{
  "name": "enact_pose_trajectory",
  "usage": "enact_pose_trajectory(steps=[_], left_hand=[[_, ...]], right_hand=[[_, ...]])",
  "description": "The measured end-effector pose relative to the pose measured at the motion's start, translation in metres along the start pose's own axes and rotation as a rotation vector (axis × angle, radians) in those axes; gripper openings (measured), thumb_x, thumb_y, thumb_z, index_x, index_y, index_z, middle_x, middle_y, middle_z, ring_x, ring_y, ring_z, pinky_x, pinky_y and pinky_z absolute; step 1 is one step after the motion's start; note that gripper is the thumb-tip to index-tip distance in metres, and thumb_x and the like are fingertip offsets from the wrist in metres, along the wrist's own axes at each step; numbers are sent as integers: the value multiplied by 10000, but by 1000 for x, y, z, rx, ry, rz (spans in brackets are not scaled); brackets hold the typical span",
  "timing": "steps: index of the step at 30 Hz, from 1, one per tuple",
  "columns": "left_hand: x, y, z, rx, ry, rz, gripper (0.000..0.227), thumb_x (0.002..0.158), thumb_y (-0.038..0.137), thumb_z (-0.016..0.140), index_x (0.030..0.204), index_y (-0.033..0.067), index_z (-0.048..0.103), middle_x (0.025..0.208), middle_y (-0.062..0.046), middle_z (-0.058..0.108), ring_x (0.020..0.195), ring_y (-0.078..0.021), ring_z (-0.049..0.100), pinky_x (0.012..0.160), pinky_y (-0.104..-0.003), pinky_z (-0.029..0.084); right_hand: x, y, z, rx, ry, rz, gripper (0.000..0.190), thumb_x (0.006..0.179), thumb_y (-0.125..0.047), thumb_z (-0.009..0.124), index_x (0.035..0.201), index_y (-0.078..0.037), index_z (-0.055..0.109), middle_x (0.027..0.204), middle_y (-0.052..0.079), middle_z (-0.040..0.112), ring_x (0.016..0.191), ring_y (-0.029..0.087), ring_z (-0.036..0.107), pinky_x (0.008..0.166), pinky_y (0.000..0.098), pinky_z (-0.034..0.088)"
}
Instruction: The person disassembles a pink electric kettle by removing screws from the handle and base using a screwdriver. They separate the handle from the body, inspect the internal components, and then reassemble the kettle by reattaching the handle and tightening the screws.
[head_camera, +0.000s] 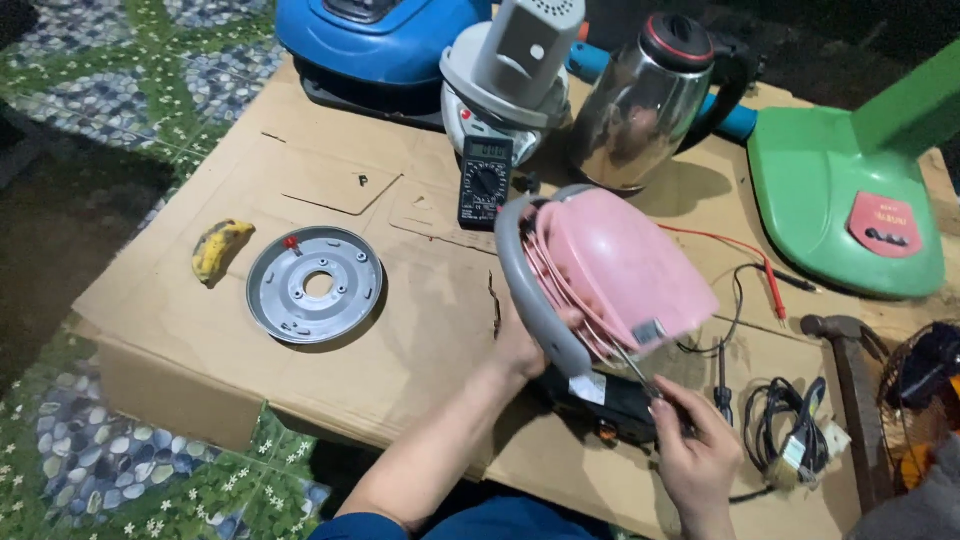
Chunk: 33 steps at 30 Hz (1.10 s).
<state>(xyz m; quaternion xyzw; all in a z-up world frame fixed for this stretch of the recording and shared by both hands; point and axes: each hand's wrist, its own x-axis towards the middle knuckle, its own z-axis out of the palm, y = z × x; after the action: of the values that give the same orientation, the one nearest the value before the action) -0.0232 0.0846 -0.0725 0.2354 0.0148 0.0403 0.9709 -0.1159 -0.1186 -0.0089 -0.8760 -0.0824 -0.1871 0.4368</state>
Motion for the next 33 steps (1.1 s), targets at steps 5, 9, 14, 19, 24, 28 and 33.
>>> enact_pose_trajectory(steps=[5,9,14,19,24,28,33], left_hand=[[-33,17,21,230,-193,10,574,788,-54,778,1277,-5,483,1000,-190,745,925,-318,753,899,-510,622],[-49,24,30,402,-376,33,425,914,87,745,1173,13,417,973,-202,740,944,-319,734,965,-490,571],[-43,14,40,378,-402,27,261,901,83,753,1047,22,545,957,-156,746,950,-261,726,1015,-424,540],[-48,10,52,502,-401,65,152,879,99,768,960,30,661,934,-85,761,941,-185,729,1033,-346,528],[-55,9,49,552,-378,26,193,871,109,777,1001,37,654,967,-86,757,951,-182,724,996,-339,543],[-53,25,42,577,-369,0,215,867,114,782,1022,41,651,983,-87,755,956,-181,721,978,-336,551],[-47,30,42,624,-366,-40,262,859,124,790,1063,49,645,1016,-89,751,967,-179,715,940,-329,567]], right_hand=[[-8,17,-6,170,203,41,278,983,77,647,1258,120,650,1135,248,705,963,281,692,879,328,594],[-9,45,-1,182,336,165,129,1069,-90,686,1150,5,654,1068,110,647,961,180,596,885,267,471],[5,53,6,205,357,14,66,1113,-65,640,1122,-4,662,1000,95,618,909,174,568,848,266,445],[19,29,13,-26,279,-230,195,956,26,754,1145,65,726,1135,184,562,843,195,520,590,234,520],[28,-12,29,-187,-14,-179,469,766,-53,786,1233,-98,763,1072,59,657,924,192,691,853,308,534],[23,5,32,-229,-47,-149,371,817,-124,806,1182,-185,790,961,-2,694,791,138,685,758,279,515],[17,11,31,-126,2,-237,346,840,-57,805,1181,-108,766,912,50,687,781,139,675,736,264,527]])
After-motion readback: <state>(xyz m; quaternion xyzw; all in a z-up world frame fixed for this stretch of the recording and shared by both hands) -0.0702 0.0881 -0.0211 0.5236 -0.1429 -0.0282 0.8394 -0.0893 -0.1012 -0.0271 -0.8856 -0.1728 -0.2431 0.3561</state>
